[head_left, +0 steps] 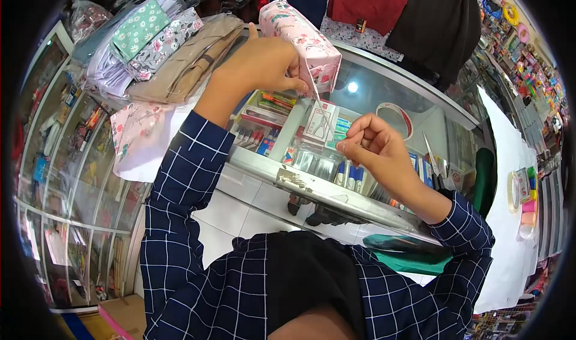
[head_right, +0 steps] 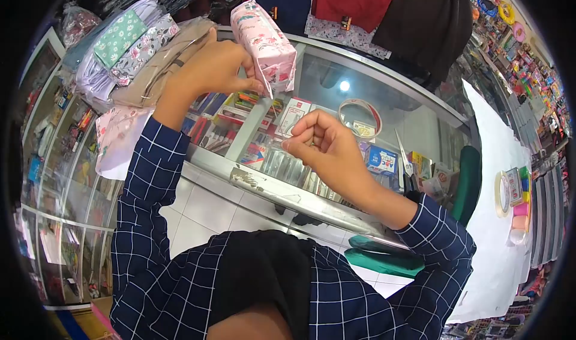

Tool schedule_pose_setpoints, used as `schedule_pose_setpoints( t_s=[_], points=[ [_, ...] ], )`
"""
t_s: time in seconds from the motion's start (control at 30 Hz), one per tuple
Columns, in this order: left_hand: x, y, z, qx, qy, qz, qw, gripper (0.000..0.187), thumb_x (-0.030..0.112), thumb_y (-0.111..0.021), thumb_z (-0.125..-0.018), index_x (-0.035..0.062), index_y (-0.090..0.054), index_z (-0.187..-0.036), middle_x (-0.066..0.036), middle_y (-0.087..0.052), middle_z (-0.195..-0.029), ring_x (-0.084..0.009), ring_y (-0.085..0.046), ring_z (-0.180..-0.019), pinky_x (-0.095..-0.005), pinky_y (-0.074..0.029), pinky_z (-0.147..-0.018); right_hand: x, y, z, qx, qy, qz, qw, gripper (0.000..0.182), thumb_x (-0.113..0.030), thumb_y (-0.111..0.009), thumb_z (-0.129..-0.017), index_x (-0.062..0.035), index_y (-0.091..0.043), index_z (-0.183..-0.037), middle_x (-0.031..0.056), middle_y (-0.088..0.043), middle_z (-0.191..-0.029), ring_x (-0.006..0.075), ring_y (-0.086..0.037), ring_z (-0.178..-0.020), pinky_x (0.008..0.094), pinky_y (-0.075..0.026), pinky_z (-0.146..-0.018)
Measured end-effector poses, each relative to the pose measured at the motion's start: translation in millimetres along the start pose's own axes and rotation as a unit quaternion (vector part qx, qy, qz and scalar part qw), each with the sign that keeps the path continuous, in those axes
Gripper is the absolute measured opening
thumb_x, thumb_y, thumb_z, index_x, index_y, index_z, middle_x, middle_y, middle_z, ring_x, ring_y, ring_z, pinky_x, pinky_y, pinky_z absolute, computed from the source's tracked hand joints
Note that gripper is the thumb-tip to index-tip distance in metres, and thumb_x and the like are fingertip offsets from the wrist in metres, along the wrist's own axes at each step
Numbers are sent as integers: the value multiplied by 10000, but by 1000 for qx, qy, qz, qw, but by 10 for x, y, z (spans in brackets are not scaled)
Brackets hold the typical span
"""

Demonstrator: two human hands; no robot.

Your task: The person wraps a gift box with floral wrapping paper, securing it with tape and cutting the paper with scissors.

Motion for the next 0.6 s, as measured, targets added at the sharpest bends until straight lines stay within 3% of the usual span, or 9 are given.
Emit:
schedule_pose_setpoints(
  t_s=[0.07,0.27,0.37,0.47,0.6],
  points=[
    [-2,-18,12,28,-16,-15,999,347,456,-761,-684,115,-701,-675,-60,-665,-675,-258,-652,-743,-688,-209,-1010,6,13,-13,-4,-5,4,1000,167,-34,-665,-860,-64,-529,-953,17,-622,-829,37,-564,-699,181,-443,-604],
    [-6,50,-51,-96,37,-25,994,349,484,-733,-720,139,-706,-673,-27,-648,-616,-226,-656,-676,-704,-177,-1012,-16,-1,-26,-4,-16,-4,1000,157,-23,-656,-864,-62,-530,-950,20,-620,-812,36,-558,-685,183,-445,-598],
    [-13,51,-69,-141,58,36,988,474,579,-659,-759,124,-697,-631,-16,-622,-556,-209,-633,-576,-708,-133,-1024,-14,-14,-39,-2,-22,-9,1000,159,-14,-652,-863,-61,-528,-950,19,-620,-810,39,-561,-685,183,-445,-600],
    [-15,61,-91,-157,78,-79,981,630,685,-572,-765,93,-673,-575,-4,-603,-516,-195,-597,-494,-690,-99,-1046,21,-10,-50,-12,-18,-35,999,164,-12,-655,-859,-62,-526,-947,15,-619,-808,40,-564,-682,183,-443,-597],
    [-179,-91,-75,-113,118,-74,984,668,713,-568,-707,63,-664,-591,-68,-612,-522,-234,-665,-672,-666,-157,-1043,15,-25,-31,-27,-30,-43,998,181,-8,-655,-856,-64,-515,-957,14,-615,-801,46,-563,-669,186,-441,-592]
  ],
)
Point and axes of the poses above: each hand's wrist, its own z-axis away from the middle knuckle, its own y-axis out of the back of the hand, x = y × z, the point moved 2 cm from there along -z, towards the middle knuckle
